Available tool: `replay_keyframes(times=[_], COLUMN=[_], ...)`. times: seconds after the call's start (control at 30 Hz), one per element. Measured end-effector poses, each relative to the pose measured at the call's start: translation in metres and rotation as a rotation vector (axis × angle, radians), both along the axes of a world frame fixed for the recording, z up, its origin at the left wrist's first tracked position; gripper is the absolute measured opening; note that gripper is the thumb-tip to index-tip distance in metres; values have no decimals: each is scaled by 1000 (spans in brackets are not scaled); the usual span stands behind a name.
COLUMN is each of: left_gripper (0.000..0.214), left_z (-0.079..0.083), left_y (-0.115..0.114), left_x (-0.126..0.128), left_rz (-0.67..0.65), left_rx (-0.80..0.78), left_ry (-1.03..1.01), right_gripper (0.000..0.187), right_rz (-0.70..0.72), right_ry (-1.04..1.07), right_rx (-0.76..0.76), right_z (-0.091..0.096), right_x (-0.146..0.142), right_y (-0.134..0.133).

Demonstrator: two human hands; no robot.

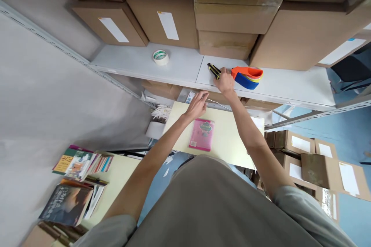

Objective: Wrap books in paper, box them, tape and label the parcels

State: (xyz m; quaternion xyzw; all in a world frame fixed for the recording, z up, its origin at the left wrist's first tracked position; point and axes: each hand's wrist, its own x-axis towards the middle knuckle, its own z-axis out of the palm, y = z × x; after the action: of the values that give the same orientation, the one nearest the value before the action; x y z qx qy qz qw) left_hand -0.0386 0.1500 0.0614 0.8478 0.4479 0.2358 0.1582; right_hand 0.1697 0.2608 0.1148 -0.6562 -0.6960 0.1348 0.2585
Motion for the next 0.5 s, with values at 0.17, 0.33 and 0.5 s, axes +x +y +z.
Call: replay_keyframes(times=[0.17, 0.33, 0.5], left_gripper=[59, 40, 49], left_z=[-73, -137, -173], left_y=[-41, -106, -149], left_x=[-30, -50, -43], left_rz=[207, 387, 518], left_rx=[-422, -757, -934], left_ry=[178, 293, 291], right_gripper=[46, 40, 40], right_rz=[72, 66, -51], right_ry=[-44, 162, 206], right_rx=[183, -387, -894], right_z=[-19, -111, -197], right_x=[-3, -10, -9], right_y=[-44, -159, -262])
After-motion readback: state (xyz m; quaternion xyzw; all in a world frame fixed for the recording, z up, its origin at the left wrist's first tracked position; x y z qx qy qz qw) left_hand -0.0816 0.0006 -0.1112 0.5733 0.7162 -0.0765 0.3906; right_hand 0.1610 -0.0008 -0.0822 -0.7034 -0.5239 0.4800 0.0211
